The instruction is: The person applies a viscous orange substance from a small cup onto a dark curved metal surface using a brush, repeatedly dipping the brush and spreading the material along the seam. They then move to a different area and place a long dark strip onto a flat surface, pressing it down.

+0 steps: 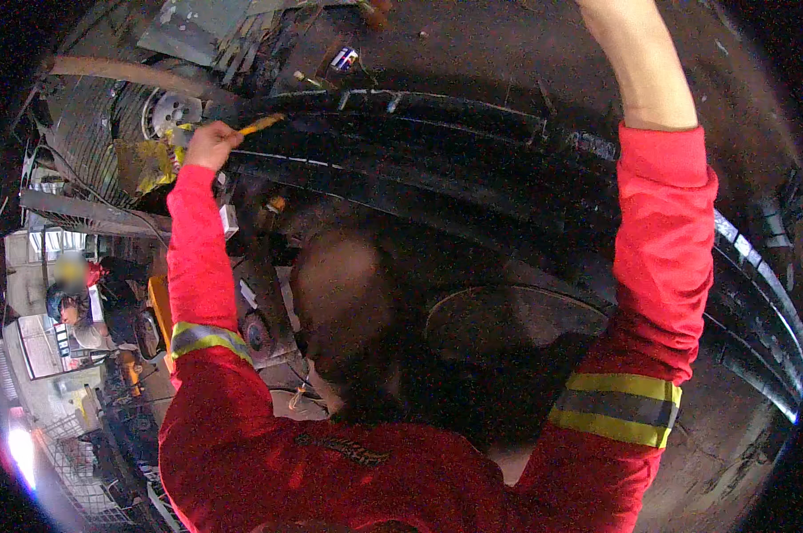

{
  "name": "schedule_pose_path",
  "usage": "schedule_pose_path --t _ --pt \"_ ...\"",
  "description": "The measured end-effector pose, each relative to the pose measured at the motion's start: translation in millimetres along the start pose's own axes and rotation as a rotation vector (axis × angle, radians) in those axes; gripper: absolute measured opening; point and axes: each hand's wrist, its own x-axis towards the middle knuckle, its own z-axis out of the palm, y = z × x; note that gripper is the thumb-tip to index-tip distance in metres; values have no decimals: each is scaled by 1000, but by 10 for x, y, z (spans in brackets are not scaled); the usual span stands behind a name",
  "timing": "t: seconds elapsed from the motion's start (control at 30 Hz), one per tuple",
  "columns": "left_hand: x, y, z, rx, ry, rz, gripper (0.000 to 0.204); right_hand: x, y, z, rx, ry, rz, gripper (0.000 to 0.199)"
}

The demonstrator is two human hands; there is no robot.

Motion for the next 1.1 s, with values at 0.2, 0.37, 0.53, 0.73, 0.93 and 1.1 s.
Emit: schedule_pose_path --t 0.2,0.37,0.53,0.73,0.93,1.1 --pt "46 39 95 110 -194 54 27 -88 -13 47 -76 75 -110 27" --pt "268 246 233 228 -113 16 27 -69 12 14 -29 -4 -31 28" --pt "128 88 -45 36 -67 21 26 -29 99 25 -31 0 -52 28" --pt "70 360 136 175 -51 4 27 -35 98 95 -33 7 -14 27" --pt "-106 107 -114 89 110 -145 25 -8 83 125 -1 -52 46 23" --pt "17 -103 232 228 66 -90 25 -68 51 216 84 -41 26 22"
